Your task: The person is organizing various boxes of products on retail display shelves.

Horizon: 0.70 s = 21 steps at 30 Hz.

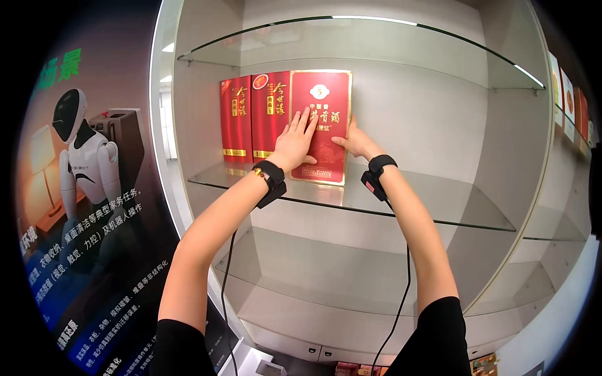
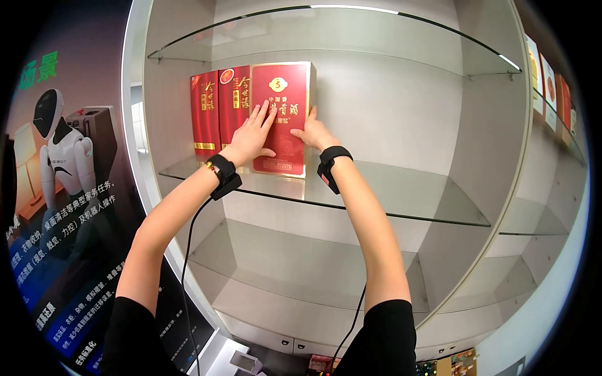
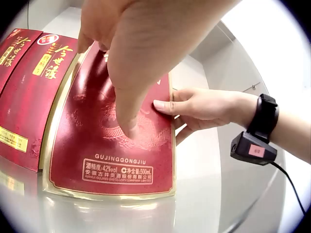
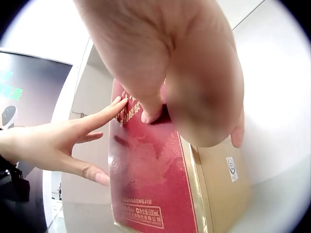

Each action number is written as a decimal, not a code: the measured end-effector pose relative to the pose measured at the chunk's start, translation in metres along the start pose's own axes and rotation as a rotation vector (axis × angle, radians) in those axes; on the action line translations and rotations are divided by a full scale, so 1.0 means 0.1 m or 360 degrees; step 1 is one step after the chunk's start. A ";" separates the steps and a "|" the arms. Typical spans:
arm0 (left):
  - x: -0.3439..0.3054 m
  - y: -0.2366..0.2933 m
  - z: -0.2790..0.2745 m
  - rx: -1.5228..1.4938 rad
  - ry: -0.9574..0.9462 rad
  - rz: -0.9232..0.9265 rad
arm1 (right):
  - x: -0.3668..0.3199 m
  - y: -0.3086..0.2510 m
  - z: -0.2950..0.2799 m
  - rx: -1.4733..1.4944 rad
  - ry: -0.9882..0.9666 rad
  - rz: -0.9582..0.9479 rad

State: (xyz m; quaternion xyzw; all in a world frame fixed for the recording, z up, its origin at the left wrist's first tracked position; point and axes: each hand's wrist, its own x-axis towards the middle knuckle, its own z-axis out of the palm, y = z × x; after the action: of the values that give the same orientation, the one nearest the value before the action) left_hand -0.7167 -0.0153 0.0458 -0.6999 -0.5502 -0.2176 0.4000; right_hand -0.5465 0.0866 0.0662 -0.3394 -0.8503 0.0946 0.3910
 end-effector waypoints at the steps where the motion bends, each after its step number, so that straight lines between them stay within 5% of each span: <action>1: 0.04 -0.03 0.02 0.0001 -0.0002 -0.0008 | 0.04 -0.03 0.02 0.0002 -0.0054 0.0139; 11: 0.34 -0.41 0.45 -0.0085 -0.0452 -0.0183 | 0.71 0.17 0.40 -0.0320 -0.0045 0.0392; 13: 0.37 -0.44 0.45 -0.0139 -0.0629 -0.0185 | 0.74 0.23 0.32 -0.0611 -0.0124 0.0206; 17: 0.43 -0.37 0.70 0.0078 -0.0507 -0.0266 | 0.75 0.23 0.26 -0.0516 -0.0292 0.0200; 19: 0.44 -0.28 0.64 0.0146 -0.0540 -0.0316 | 0.73 0.31 0.26 -0.0822 -0.0273 -0.0141; 21: 0.46 -0.28 0.64 0.0084 -0.0633 -0.0366 | 0.66 0.17 0.23 -0.0653 -0.0315 0.0154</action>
State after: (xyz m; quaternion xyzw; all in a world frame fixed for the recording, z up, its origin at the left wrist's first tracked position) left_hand -0.7378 0.0654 0.0511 -0.6510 -0.7000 -0.1049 0.2744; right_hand -0.5857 0.1447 0.0833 -0.4411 -0.8686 -0.0288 0.2237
